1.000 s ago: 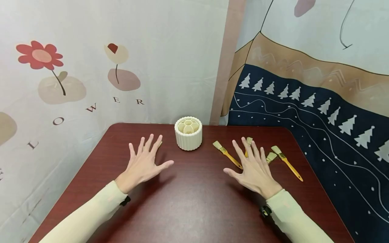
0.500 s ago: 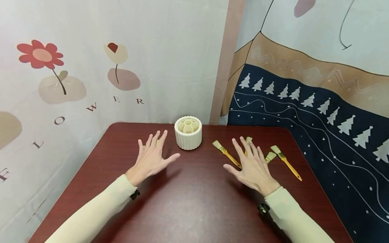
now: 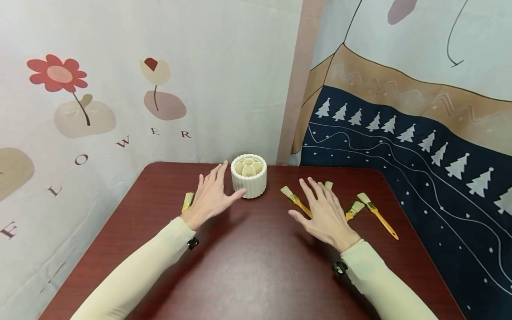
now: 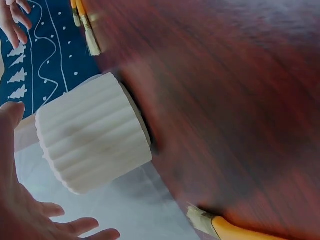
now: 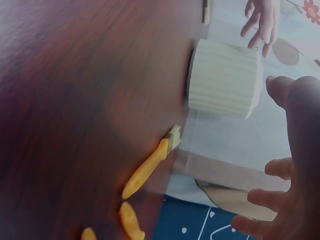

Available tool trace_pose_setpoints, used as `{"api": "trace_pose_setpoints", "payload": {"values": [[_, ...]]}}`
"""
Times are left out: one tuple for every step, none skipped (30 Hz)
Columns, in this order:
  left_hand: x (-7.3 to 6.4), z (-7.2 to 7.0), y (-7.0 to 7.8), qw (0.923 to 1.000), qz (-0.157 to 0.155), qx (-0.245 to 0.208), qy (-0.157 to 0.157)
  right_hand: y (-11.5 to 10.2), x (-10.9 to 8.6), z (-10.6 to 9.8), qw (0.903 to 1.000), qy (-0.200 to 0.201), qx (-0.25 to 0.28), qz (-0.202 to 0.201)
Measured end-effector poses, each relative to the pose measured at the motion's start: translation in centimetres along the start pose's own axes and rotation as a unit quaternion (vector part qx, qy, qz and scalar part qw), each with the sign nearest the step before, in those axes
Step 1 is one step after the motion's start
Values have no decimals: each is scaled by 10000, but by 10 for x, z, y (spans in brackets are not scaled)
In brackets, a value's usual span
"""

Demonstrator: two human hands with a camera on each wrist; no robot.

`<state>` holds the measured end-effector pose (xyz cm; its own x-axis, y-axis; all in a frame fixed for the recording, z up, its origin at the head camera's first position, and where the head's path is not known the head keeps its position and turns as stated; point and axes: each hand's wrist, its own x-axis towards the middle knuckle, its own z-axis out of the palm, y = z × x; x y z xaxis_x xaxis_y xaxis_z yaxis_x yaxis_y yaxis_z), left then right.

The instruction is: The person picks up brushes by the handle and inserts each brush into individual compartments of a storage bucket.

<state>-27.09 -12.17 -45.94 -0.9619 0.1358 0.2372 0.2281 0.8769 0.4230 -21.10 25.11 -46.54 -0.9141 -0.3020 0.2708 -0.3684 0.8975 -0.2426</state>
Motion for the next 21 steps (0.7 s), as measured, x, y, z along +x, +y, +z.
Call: {"api": "trace_pose_setpoints", "payload": {"values": [[3,1,1,10000,15,-47,43,-1,2,0,10000,12,7,-36],[5,2,1,9999,27,-88,80,-3,4,0,10000,28,3,-76],[8,3,2,9998,27,-162,92,-5,6,0,9999,41,6,-110],[10,4,2,9997,40,-221,110,-7,8,1,9999,44,18,-134],[12,5,3,9996,50,-265,117,-8,10,1,9999,34,27,-147],[14,6,3,9995,56,-300,115,-10,12,1,9999,10,52,-147],[16,7,4,9993,52,-369,104,-12,14,1,9999,-15,81,-139],[18,8,5,9991,42,-425,86,-13,15,1,9999,-30,101,-131],[20,9,6,9988,31,-486,76,-14,17,1,9998,-54,123,-114],[21,10,7,9985,23,-546,69,-16,19,1,9998,-68,144,-111],[23,11,7,9981,12,-615,66,-17,21,1,9998,-72,153,-123],[24,12,8,9975,-8,-702,64,-18,22,1,9997,-74,172,-136],[26,13,9,9968,-28,-799,63,-20,24,2,9997,-65,183,-152],[27,14,10,9962,-42,-865,58,-21,25,2,9996,-52,189,-179],[28,14,10,9955,-44,-947,52,-22,27,2,9996,-38,214,-205],[30,15,11,9946,-43,-1035,38,-23,28,3,9994,-23,245,-232],[31,16,11,9938,-41,-1108,24,-25,30,4,9993,-12,288,-253],[32,16,12,9933,-44,-1159,2,-26,32,5,9991,-4,330,-271],[33,16,12,9928,-45,-1196,-21,-28,34,6,9989,6,372,-297],[33,17,11,9925,-42,-1223,-40,-29,35,7,9986,9,413,-323],[34,17,11,9923,-37,-1238,-53,-31,37,8,9984,15,451,-342]]}}
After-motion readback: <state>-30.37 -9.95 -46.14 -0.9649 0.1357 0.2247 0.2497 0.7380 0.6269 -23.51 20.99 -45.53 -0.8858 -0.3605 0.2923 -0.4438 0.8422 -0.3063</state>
